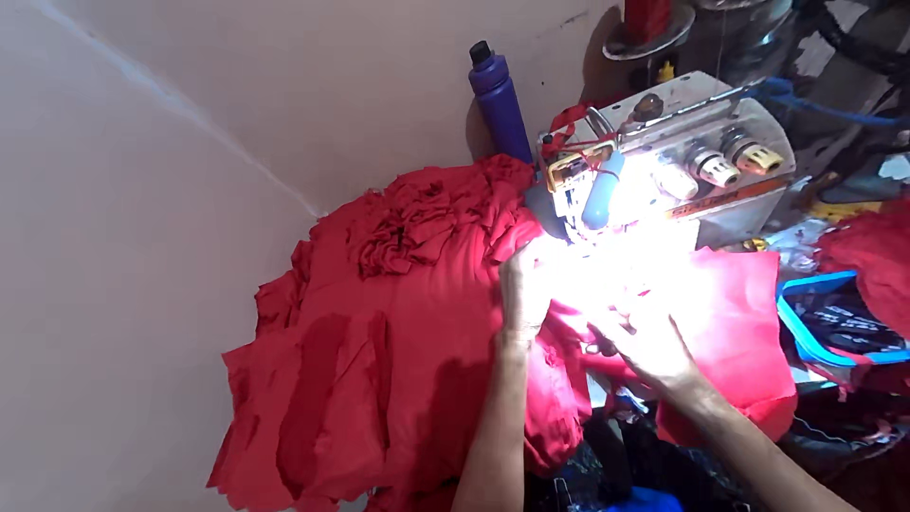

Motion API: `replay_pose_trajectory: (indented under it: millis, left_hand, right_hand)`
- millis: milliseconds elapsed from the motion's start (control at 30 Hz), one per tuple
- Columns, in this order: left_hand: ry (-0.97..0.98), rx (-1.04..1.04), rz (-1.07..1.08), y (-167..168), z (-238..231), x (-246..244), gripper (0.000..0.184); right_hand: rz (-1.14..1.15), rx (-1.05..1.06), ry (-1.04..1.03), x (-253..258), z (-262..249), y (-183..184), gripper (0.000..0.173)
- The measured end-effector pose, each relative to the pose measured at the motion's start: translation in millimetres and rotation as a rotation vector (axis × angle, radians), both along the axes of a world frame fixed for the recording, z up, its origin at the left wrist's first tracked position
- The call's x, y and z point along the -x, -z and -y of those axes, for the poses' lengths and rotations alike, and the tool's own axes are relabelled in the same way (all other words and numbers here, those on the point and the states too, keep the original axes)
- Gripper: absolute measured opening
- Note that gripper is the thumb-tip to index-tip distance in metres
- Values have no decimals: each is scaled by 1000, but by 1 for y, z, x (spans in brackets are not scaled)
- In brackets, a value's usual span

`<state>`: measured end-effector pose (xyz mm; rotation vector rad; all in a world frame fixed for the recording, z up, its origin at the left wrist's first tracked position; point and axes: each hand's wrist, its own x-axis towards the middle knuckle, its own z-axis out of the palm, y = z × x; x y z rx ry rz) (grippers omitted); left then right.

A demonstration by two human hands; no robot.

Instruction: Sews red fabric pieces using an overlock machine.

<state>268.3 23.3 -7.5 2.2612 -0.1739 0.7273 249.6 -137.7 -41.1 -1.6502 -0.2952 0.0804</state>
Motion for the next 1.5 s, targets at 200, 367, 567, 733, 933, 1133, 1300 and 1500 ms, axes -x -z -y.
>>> replay_pose_trajectory:
  millis: [200, 367, 567, 733, 933, 1133, 1300, 1500]
  left_hand:
    - [-235, -258, 38, 10, 20, -11, 21]
    - [-318, -388, 167, 33, 48, 17, 11]
    - [-374, -333, 87, 34, 60, 14, 19]
    - [-380, -257, -40, 23, 57, 3, 25]
    - [-223, -227, -371, 0, 22, -17, 52]
    - [-245, -269, -470, -18, -18, -82, 40]
    - [-22, 96, -143, 13, -57, -65, 33]
    - [-286, -12, 111, 46, 4, 84, 26]
  right_hand:
    - [-43, 75, 39, 3, 1, 6, 36]
    - [140, 61, 111, 23, 16, 24, 28]
    - [209, 29, 200, 10, 14, 18, 26]
    - [228, 65, 245, -10, 5, 15, 22]
    - [359, 262, 270, -24, 6, 14, 26]
    - [481, 318, 252, 5, 44, 17, 26]
    - [493, 327, 287, 48, 118, 16, 28]
    - [390, 320, 344, 81, 164, 33, 30]
